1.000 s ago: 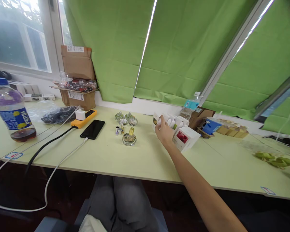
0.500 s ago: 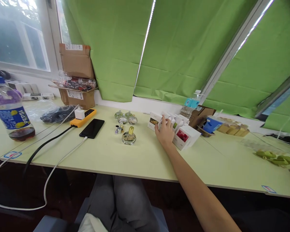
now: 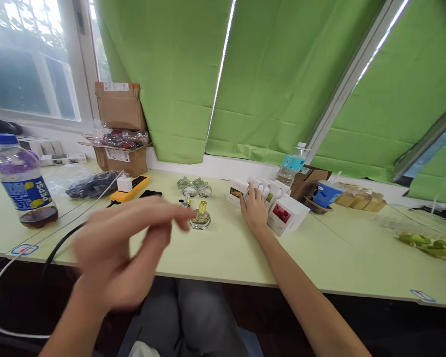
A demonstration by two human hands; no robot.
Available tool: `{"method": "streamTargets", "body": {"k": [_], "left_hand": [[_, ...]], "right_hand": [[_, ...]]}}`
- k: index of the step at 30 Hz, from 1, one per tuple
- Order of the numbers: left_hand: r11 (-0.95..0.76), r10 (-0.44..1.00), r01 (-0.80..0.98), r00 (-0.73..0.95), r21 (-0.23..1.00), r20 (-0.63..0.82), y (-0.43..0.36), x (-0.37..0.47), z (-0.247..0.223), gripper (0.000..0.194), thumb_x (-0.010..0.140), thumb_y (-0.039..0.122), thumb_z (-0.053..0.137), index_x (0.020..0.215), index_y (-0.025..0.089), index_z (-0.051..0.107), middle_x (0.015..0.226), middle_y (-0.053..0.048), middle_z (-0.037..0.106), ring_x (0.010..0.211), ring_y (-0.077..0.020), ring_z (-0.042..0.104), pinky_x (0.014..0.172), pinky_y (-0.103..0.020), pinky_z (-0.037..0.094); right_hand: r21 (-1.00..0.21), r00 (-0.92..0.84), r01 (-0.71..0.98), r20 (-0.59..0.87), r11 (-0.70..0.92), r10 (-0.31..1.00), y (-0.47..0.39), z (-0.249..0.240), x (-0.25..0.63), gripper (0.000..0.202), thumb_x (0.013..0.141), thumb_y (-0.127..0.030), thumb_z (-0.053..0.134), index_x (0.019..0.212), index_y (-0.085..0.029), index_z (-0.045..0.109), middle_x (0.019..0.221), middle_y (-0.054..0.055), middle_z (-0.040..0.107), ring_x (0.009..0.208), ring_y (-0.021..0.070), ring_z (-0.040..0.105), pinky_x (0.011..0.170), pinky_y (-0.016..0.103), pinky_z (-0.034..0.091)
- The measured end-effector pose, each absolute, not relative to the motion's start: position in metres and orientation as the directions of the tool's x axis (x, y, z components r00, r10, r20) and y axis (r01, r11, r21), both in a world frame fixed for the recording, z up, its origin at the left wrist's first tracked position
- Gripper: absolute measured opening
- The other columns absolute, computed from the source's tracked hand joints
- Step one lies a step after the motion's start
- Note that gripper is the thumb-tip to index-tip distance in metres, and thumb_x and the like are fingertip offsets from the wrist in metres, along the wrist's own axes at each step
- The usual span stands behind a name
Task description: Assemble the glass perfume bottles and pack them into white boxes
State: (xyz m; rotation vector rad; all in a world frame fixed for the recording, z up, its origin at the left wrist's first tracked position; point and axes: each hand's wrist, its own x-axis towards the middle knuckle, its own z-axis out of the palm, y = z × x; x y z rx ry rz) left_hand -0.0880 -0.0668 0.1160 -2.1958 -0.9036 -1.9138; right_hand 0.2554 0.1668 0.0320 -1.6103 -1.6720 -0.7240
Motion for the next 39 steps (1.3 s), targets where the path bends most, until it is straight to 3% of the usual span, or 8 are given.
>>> {"method": "streamTargets", "body": {"k": [3,7,15,19,24,29,34,39], "left_hand": [[-0.732,0.49,0.601,0.138,0.321,0.861,-0.005,-0.079,0.125,0.027,0.092,0.021,0.053,0.115,0.027,0.067,0.099,-0.003,0.07,0.072,-0.0132,0.063,0.062,-0.025,0.052],[-0.627,0.687,0.627,0.166,0.462,0.708,0.05,-0.071,0.085,0.039,0.095,0.032,0.05,0.133,0.026,0.054,0.117,-0.006,0.065,0.083,-0.0157,0.064,0.068,-0.027,0.054],[-0.484,0.864,0.609,0.219,0.628,0.453,0.054,-0.049,0.043,0.06,0.095,0.057,0.044,0.147,0.026,0.039,0.126,-0.011,0.061,0.1,-0.0238,0.065,0.085,-0.035,0.052],[-0.449,0.886,0.618,0.212,0.646,0.412,0.055,-0.05,0.042,0.068,0.092,0.058,0.048,0.15,0.026,0.035,0.121,-0.012,0.064,0.101,-0.0266,0.065,0.092,-0.037,0.048],[-0.455,0.886,0.63,0.254,0.629,0.387,0.058,-0.051,0.035,0.067,0.092,0.049,0.051,0.151,0.023,0.034,0.111,-0.013,0.066,0.1,-0.0286,0.065,0.092,-0.039,0.047],[-0.453,0.887,0.644,0.255,0.617,0.386,0.059,-0.049,0.028,0.067,0.092,0.046,0.052,0.151,0.02,0.033,0.117,-0.015,0.065,0.109,-0.0312,0.062,0.096,-0.041,0.045],[-0.464,0.882,0.663,0.284,0.587,0.376,0.06,-0.047,0.03,0.065,0.091,0.049,0.053,0.147,0.018,0.039,0.127,-0.018,0.061,0.123,-0.0354,0.054,0.102,-0.046,0.042],[-0.492,0.868,0.669,0.328,0.557,0.372,0.062,-0.042,0.029,0.078,0.087,0.044,0.06,0.152,0.016,0.027,0.147,-0.02,0.046,0.138,-0.0361,0.039,0.111,-0.05,0.033]], "right_hand": [[-0.025,-0.08,0.985,0.804,0.169,0.59,0.166,0.033,0.259,0.056,0.099,-0.031,0.037,0.154,-0.026,0.025,0.132,0.016,0.052,0.115,0.0343,0.055,0.083,0.047,0.054],[0.012,-0.201,0.946,0.805,0.324,0.558,0.167,0.033,0.264,0.051,0.099,-0.029,0.039,0.15,-0.025,0.034,0.131,0.015,0.052,0.118,0.031,0.054,0.091,0.045,0.052],[-0.029,-0.213,0.904,0.834,0.426,0.508,0.171,0.032,0.271,0.031,0.099,-0.033,0.043,0.126,-0.022,0.052,0.123,0.014,0.056,0.11,0.0293,0.057,0.09,0.043,0.051],[-0.067,-0.195,0.878,0.855,0.475,0.481,0.17,0.034,0.269,0.024,0.097,-0.034,0.046,0.116,-0.022,0.055,0.118,0.012,0.057,0.107,0.0278,0.058,0.089,0.043,0.051],[-0.255,-0.035,0.809,0.878,0.53,0.477,0.161,0.04,0.26,0.018,0.094,-0.037,0.051,0.101,-0.022,0.057,0.107,0.009,0.057,0.081,0.0202,0.059,0.07,0.036,0.055],[-0.347,0.056,0.736,0.887,0.582,0.459,0.149,0.048,0.249,0.019,0.094,-0.038,0.051,0.099,-0.021,0.058,0.105,0.009,0.056,0.075,0.0172,0.057,0.064,0.033,0.055],[-0.342,0.036,0.695,0.895,0.632,0.444,0.137,0.054,0.236,0.013,0.094,-0.035,0.052,0.092,-0.022,0.055,0.1,0.007,0.056,0.075,0.0167,0.057,0.066,0.033,0.054],[-0.308,-0.033,0.648,0.902,0.696,0.43,0.125,0.059,0.218,0.013,0.094,-0.034,0.051,0.088,-0.022,0.053,0.099,0.007,0.057,0.075,0.0174,0.055,0.065,0.033,0.052]]}}
